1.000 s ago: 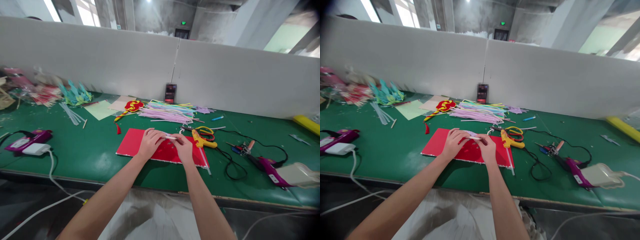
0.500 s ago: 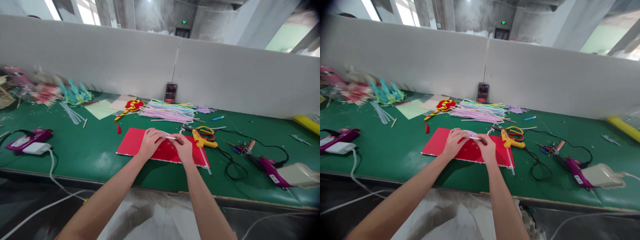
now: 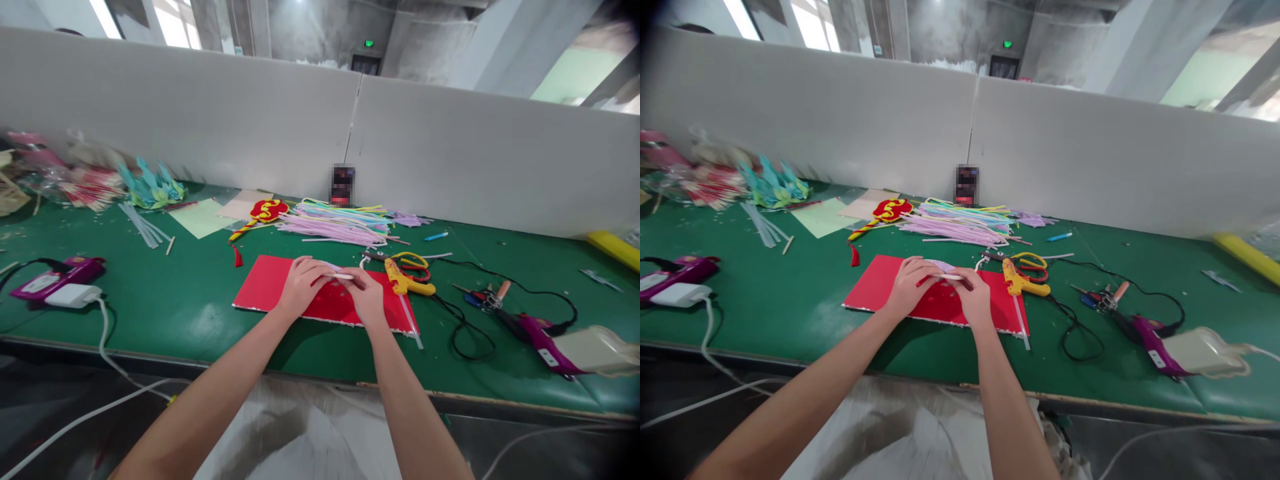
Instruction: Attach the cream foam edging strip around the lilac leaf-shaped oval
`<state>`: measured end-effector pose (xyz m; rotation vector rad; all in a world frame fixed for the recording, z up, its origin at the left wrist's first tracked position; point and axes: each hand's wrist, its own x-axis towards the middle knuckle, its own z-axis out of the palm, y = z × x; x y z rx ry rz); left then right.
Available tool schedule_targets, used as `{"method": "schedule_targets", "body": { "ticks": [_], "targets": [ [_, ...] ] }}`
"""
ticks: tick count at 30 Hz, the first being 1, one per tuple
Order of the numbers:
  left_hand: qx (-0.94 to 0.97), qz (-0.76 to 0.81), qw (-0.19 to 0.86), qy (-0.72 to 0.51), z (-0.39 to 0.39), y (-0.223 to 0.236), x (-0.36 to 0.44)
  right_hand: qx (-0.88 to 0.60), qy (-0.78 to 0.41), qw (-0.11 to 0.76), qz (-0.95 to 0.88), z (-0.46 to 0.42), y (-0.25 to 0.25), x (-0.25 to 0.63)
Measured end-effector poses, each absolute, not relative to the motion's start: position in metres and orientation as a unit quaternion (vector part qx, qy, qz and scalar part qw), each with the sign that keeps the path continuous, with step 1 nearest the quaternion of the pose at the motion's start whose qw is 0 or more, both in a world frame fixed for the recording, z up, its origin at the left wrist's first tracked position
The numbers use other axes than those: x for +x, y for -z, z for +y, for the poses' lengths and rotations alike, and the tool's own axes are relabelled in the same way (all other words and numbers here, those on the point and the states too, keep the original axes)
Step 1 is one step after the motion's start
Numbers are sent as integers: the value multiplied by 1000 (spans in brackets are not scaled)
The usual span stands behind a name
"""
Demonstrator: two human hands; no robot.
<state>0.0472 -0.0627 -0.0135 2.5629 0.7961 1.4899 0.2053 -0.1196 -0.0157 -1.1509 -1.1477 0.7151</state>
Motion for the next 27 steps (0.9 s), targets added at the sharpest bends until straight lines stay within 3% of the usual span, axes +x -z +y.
{"method": "schedule_targets", "body": {
  "ticks": [27],
  "targets": [
    [830, 260, 30, -493, -65, 9, 48, -504, -315, 630, -500, -121, 15, 204]
  ]
}}
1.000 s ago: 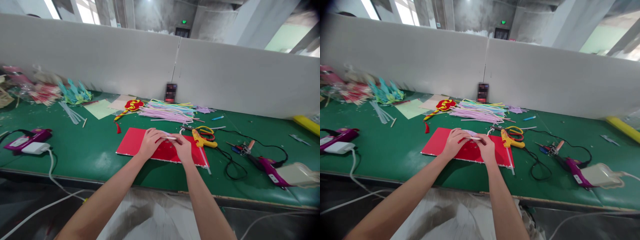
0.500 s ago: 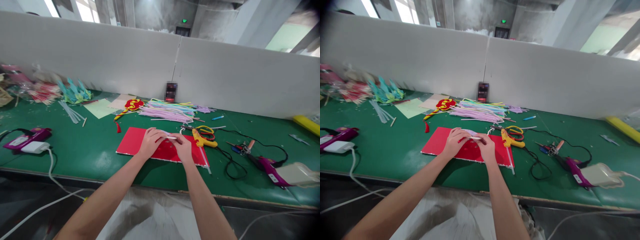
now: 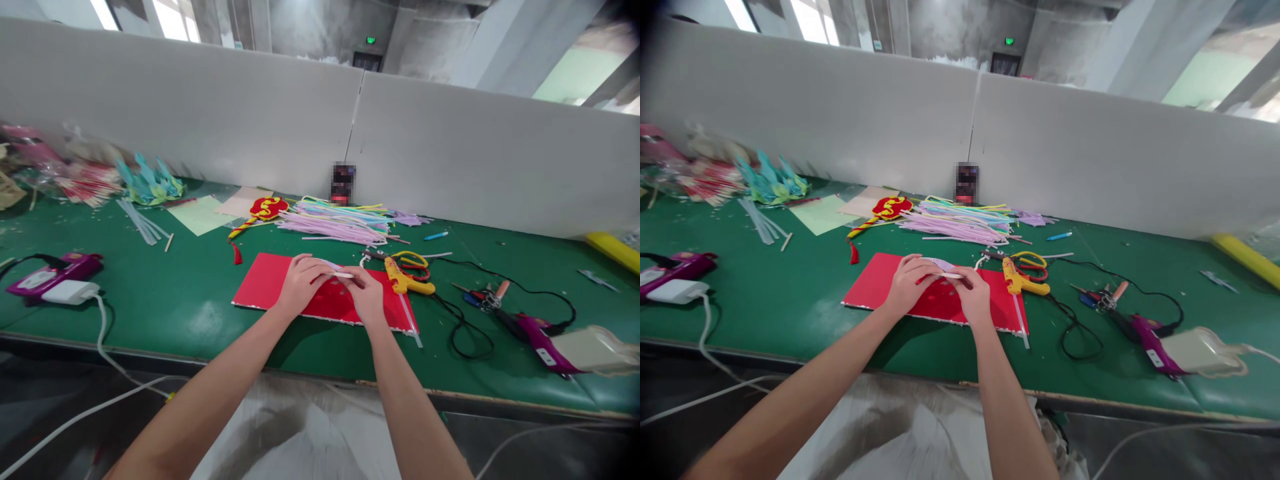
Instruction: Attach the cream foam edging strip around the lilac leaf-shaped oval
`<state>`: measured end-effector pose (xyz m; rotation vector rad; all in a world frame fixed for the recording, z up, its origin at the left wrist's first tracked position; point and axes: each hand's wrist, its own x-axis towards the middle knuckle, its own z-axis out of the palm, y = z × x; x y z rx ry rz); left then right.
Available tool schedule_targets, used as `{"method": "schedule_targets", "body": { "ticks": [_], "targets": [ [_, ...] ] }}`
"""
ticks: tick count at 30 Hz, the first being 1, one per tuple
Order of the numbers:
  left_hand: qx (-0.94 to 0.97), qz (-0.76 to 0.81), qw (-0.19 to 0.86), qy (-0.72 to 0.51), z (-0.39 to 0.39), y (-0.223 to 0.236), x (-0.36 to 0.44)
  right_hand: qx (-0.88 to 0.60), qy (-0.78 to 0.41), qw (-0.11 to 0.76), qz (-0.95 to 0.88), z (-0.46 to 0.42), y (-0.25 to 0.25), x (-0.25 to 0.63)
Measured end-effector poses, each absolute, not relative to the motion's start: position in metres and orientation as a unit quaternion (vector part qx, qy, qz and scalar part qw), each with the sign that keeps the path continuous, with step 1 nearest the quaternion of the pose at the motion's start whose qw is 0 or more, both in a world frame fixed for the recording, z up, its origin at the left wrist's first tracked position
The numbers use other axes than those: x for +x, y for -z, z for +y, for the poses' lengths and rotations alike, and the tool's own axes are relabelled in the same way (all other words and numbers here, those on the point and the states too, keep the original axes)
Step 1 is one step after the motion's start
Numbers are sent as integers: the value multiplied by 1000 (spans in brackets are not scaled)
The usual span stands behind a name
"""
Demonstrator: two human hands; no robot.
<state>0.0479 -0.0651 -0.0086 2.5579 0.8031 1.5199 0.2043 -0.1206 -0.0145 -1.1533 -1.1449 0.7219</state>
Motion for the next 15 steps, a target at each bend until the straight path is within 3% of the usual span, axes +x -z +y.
{"method": "schedule_targets", "body": {
  "ticks": [15],
  "targets": [
    [835, 259, 29, -484, -70, 8, 48, -503, -277, 638, -513, -119, 19, 206]
  ]
}}
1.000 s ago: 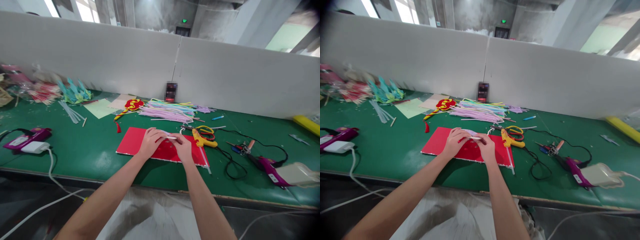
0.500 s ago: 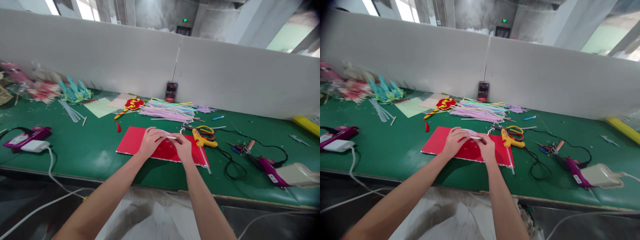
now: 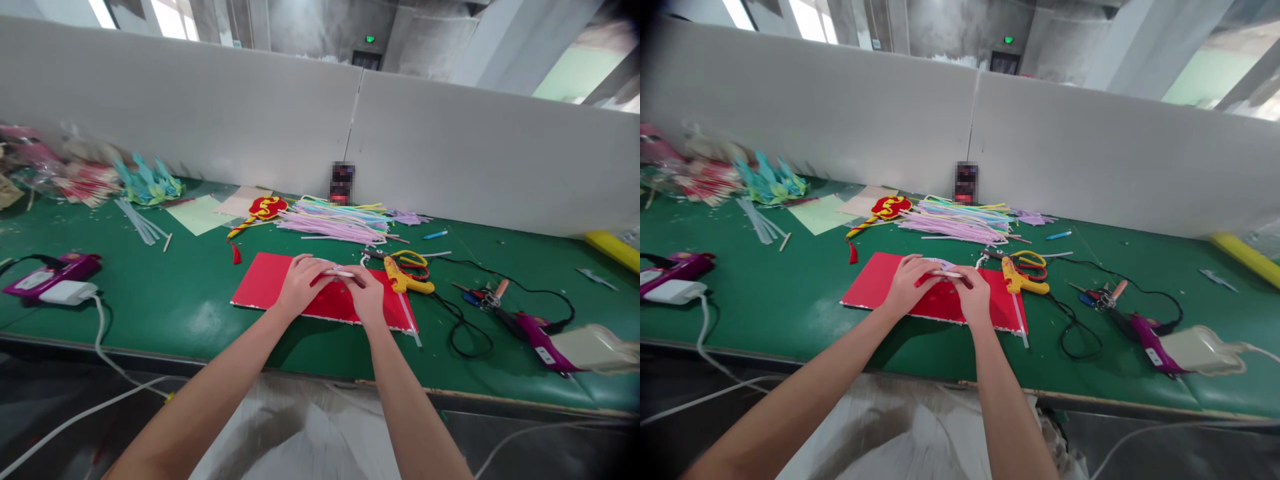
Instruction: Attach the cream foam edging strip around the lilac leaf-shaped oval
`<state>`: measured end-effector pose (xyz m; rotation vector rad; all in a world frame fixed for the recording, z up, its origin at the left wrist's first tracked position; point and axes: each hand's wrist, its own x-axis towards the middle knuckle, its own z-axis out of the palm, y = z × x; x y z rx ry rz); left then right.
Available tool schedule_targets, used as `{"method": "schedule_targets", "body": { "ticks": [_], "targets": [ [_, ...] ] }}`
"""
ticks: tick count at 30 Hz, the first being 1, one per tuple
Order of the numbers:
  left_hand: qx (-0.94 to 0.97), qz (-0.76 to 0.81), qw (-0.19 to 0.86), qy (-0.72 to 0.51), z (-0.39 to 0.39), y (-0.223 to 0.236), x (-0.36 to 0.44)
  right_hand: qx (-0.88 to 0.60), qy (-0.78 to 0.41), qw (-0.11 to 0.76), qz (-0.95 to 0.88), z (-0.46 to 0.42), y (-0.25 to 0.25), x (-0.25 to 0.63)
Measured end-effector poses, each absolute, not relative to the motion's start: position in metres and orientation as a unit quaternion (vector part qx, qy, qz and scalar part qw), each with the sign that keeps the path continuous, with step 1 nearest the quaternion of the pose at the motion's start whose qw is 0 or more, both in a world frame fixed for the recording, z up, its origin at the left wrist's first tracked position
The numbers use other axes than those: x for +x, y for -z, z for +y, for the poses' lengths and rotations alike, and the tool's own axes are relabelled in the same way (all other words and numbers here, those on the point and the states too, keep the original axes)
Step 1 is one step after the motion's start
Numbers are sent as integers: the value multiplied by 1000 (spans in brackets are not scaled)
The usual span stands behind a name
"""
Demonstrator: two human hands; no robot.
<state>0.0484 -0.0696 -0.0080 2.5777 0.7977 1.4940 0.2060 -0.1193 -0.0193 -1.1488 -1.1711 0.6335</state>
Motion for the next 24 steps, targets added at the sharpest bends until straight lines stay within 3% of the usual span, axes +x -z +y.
{"method": "schedule_targets", "body": {
  "ticks": [18, 24],
  "targets": [
    [839, 243, 12, -487, -69, 4, 46, -493, -288, 634, -520, -120, 20, 204],
    [815, 267, 38, -512, -72, 2, 43, -492, -252, 674, -490, -123, 10, 203]
  ]
}}
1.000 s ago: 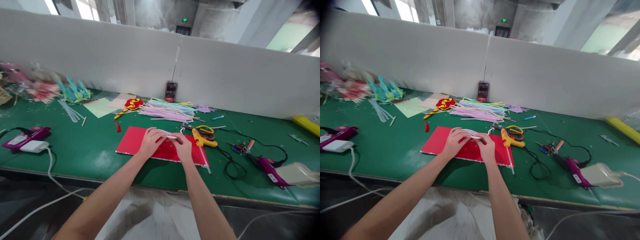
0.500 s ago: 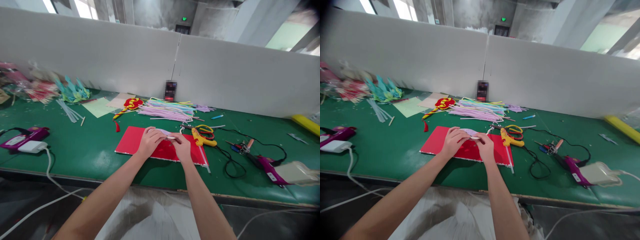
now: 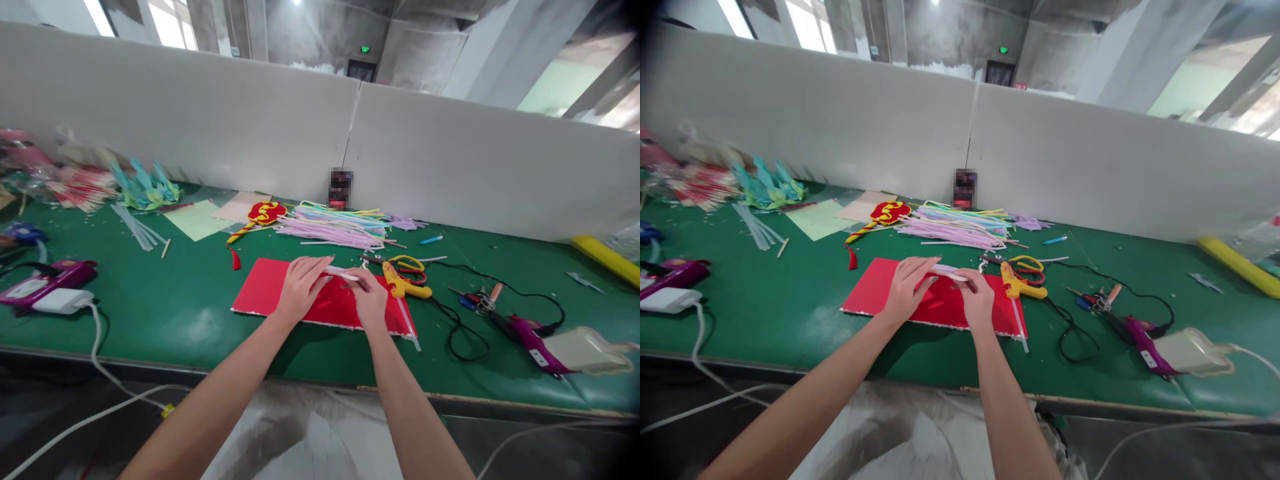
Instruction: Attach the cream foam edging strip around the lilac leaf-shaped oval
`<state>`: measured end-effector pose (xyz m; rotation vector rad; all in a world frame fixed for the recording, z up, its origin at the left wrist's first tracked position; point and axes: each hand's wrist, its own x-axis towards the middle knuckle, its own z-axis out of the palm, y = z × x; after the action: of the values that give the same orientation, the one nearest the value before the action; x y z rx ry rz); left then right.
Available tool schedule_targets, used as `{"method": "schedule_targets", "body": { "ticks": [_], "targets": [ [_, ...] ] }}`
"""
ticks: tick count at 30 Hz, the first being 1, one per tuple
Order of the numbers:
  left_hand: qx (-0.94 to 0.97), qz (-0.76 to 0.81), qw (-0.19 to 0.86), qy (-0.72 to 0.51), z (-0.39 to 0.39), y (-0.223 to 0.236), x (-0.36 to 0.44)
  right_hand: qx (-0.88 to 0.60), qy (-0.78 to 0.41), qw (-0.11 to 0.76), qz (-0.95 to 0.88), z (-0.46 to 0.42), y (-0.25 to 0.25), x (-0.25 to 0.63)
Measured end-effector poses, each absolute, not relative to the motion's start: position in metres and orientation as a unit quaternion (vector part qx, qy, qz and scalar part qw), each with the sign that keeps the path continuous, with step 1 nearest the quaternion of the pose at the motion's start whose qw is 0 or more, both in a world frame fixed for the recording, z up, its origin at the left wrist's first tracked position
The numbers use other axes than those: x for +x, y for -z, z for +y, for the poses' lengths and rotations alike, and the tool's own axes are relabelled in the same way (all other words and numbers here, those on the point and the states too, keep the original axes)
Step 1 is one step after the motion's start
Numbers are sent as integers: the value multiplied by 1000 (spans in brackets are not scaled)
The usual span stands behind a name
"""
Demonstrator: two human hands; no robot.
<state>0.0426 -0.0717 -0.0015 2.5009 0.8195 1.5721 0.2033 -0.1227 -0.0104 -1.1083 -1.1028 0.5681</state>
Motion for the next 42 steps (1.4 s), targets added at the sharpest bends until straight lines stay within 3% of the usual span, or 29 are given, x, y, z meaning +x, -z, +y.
{"method": "schedule_targets", "body": {
  "ticks": [5, 11, 16, 25, 33, 42],
  "targets": [
    [748, 338, 69, -566, -69, -1, 39, -480, -234, 725, -436, -121, -8, 204],
    [601, 337, 393, -610, -56, -2, 44, -475, -291, 748, -362, -114, -38, 195],
    [564, 348, 506, -552, -58, -2, 35, -478, -347, 732, -340, -114, -52, 185],
    [476, 339, 603, -544, -43, -25, 15, -509, -396, 645, -409, -122, -76, 203],
    [490, 259, 649, -522, -51, -33, 20, -457, -241, 671, -531, -123, -56, 208],
    [416, 249, 726, -488, -63, -6, 13, -450, -334, 653, -509, -133, -20, 202]
  ]
}}
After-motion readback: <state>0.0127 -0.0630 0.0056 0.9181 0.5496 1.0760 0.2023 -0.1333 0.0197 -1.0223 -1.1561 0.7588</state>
